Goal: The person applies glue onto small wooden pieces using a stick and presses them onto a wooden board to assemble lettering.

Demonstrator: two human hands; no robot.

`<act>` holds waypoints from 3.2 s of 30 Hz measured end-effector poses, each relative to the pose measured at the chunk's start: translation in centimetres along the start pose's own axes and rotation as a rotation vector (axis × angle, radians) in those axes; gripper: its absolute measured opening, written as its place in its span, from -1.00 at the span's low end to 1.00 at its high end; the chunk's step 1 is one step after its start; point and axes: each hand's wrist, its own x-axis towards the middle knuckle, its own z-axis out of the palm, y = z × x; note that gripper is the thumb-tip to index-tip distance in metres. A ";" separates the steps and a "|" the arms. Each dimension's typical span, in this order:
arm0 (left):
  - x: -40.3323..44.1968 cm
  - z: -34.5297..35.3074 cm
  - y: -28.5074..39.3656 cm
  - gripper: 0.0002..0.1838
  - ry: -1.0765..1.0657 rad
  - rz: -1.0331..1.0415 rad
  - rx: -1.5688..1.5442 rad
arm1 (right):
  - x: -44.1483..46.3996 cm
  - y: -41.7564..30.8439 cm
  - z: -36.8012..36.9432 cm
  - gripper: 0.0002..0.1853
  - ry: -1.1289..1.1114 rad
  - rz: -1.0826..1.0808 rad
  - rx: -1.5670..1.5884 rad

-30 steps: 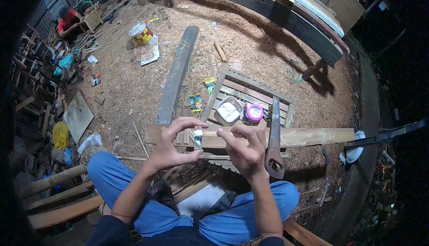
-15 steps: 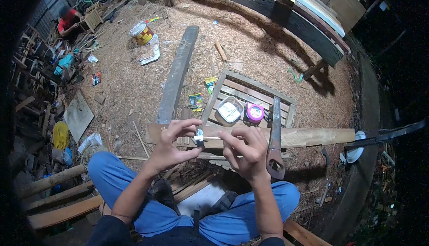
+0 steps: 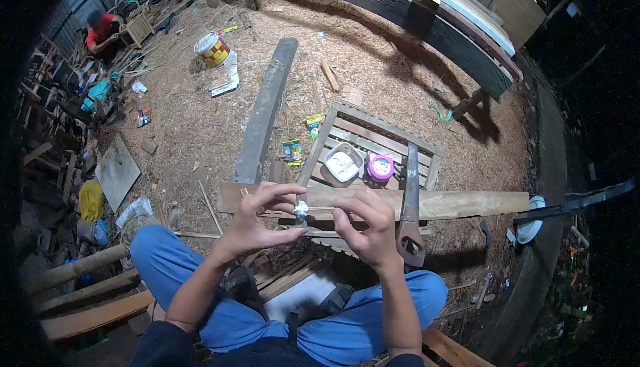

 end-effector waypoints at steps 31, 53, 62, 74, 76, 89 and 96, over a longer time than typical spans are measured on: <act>-0.1 0.0 -1.1 -0.22 0.030 -0.042 0.016 | 0.2 -0.5 -0.6 -0.93 0.012 0.055 -0.148; 0.4 0.2 -0.8 -0.27 0.124 0.088 0.266 | 0.0 0.4 -0.3 -0.58 0.187 -0.312 -0.458; 0.4 0.2 -0.5 -0.29 0.129 0.051 0.259 | -0.1 0.3 -0.1 -0.52 0.189 -0.332 -0.454; 0.1 0.4 -1.0 -0.22 0.098 -0.027 0.087 | 0.1 0.0 0.1 -0.61 0.181 -0.258 -0.329; 0.1 0.2 -0.7 -0.21 0.107 -0.052 0.053 | 0.1 -0.1 0.2 -0.64 0.203 -0.252 -0.310; -0.1 0.0 -0.3 -0.23 0.110 -0.039 0.053 | 0.0 0.0 0.2 -0.66 0.172 -0.229 -0.280; -0.1 0.1 0.0 -0.32 0.098 0.018 0.168 | 0.0 0.0 0.1 -0.62 0.159 -0.251 -0.321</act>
